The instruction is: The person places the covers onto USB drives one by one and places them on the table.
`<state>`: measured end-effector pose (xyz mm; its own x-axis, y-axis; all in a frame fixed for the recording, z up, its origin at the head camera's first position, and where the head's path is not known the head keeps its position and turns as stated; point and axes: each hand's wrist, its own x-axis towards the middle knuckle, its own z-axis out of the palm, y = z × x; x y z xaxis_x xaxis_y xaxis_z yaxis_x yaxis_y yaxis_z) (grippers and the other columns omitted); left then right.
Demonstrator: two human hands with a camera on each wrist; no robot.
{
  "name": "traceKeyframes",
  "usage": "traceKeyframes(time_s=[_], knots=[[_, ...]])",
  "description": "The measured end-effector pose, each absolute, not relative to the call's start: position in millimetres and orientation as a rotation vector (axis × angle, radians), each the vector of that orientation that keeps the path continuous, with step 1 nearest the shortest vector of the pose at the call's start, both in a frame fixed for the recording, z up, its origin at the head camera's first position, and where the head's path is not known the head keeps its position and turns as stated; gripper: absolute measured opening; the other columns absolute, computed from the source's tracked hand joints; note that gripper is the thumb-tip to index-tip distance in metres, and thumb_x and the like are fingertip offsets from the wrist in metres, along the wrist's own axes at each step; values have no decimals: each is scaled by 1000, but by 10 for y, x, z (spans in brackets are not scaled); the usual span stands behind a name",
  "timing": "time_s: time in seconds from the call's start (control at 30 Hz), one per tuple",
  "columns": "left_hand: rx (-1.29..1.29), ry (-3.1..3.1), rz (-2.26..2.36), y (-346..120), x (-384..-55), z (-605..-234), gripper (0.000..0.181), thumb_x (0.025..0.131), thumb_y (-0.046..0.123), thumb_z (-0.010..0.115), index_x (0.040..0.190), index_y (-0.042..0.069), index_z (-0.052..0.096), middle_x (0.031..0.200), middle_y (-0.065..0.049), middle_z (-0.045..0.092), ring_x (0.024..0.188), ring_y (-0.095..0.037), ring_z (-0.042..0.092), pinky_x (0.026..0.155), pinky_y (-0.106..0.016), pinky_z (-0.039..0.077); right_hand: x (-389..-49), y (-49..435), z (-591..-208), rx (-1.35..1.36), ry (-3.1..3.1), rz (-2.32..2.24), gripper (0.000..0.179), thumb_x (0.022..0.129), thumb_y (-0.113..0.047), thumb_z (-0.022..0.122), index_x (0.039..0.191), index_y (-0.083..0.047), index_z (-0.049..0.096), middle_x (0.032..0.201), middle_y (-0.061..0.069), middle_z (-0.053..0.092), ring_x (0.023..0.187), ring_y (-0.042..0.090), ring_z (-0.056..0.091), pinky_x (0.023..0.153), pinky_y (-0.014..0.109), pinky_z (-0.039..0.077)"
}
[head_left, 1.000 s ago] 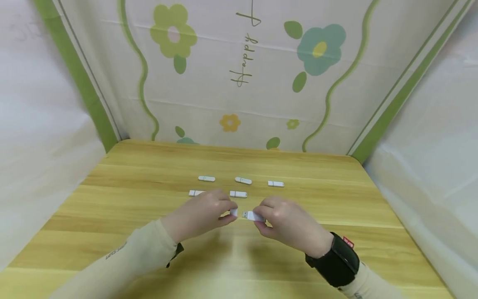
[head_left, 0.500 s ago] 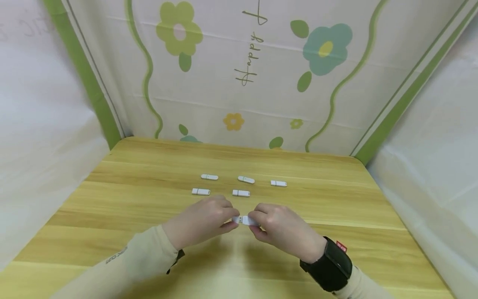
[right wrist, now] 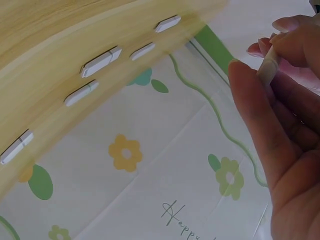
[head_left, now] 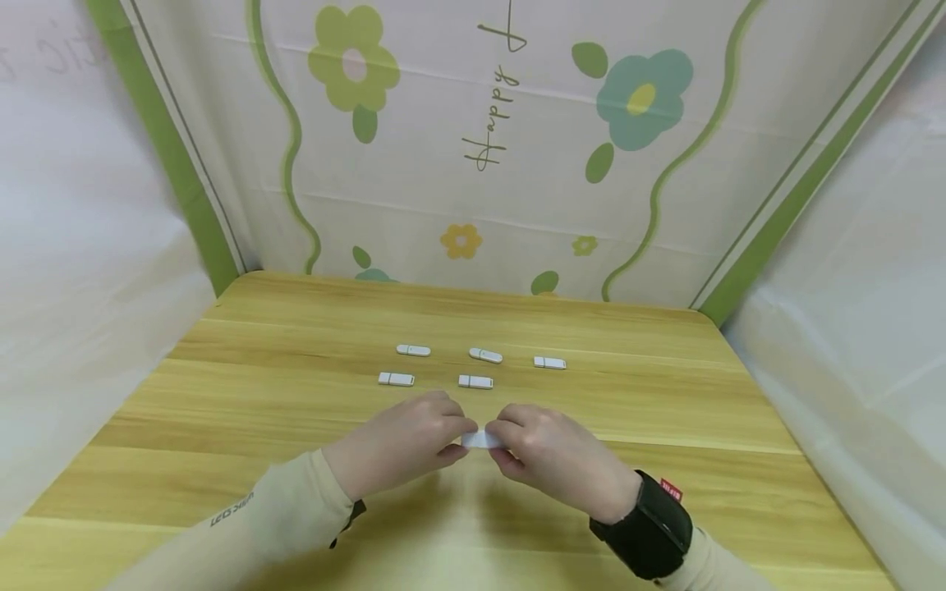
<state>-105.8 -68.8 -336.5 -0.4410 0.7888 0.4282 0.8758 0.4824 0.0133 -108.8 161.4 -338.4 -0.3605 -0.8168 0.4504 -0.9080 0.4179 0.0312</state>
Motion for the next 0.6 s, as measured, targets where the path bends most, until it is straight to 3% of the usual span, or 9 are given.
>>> traceKeyframes(time_s=[0.33,0.6], knots=[[-1384,-2341,-352,-703,-1057,-3376,20,77,10,85,91,6,71,82,1,66,72,-10,57,65,-13,46,-1071,1596,-3380,1446,-2255,300,20,76,-5,82,90,-5,69,81,-2,57,67,6,48,60,11,44],[-1353,-2395,-302,-716,-1066,-3329,17,79,15,85,85,7,71,74,3,62,66,-8,52,61,-14,44,-1058,1595,-3398,1422,-2222,252,21,74,-6,84,89,-5,69,78,-2,57,65,6,48,59,11,44]])
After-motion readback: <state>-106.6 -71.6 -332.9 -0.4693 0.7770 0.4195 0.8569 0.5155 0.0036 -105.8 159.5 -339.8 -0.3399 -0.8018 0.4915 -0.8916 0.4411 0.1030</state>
